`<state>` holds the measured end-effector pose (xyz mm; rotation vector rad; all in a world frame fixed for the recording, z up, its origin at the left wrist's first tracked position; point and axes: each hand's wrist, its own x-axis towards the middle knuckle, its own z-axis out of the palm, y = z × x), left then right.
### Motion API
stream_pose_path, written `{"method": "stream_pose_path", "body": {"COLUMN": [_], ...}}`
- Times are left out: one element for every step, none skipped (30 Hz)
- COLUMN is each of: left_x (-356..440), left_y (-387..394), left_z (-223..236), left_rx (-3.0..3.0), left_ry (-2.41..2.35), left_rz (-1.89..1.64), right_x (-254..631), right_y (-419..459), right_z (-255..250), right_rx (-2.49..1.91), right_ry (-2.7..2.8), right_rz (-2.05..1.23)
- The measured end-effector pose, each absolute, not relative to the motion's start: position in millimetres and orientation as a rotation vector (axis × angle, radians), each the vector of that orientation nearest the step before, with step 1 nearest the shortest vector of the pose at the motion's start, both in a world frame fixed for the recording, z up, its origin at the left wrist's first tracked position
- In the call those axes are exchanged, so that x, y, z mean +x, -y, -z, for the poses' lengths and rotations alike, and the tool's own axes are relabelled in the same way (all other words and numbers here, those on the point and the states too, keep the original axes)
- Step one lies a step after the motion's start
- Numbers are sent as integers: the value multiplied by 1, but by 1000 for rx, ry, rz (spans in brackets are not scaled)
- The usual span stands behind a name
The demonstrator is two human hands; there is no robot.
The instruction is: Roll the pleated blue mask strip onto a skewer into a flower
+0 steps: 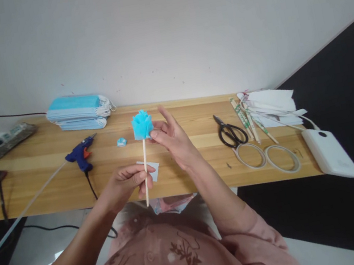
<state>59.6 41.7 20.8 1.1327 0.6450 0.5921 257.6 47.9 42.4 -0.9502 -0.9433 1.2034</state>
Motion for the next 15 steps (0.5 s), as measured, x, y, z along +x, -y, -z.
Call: {"method": "stream_pose_path", "body": {"left_x": [60, 60, 60, 60, 60, 60, 60, 60, 60, 60, 60, 60, 59, 59, 59], "left_y": [-42, -42, -42, -42, -42, -42, -42, -42, -42, -42, -42, -42, -42, -42, -42], "left_z": [-20, -20, -20, -21, -21, -21, -21, -21, -21, -21, -21, -21, -20, -20, -20], "left_rx": [1137, 1139, 1141, 1140, 1138, 1138, 1139, 1143, 1150, 1158, 1168, 1177, 1187, 1196, 1205], "left_ry": [-644, -641, -640, -641, -643, -647, -650, -652, -651, -650, -651, -653, -658, -664, -669], "left_rz": [-591, -590, -588, -587, -587, -588, -588, -589, -589, -590, -592, -596, -599, -602, -603], "right_x": [258, 258, 258, 258, 258, 257, 257, 257, 257, 257, 257, 258, 258, 257, 257], "right_y": [-48, -49, -49, -49, -49, -49, -49, -49, -49, -49, -50, -50, -51, -52, -52], "right_z": [-42, -42, -43, -43, -44, -45, -45, -46, -45, -45, -44, -44, -43, -42, -42], "right_rx": [-948, -947, -949, -954, -962, -969, -972, -972, -970, -969, -972, -979, -988, -998, -1009], "right_ry": [947, 951, 958, 969, 980, 987, 990, 989, 988, 990, 996, 1006, 1017, 1029, 1041], "right_rz": [-1199, -1197, -1194, -1192, -1188, -1184, -1179, -1175, -1172, -1167, -1159, -1147, -1133, -1118, -1101]}}
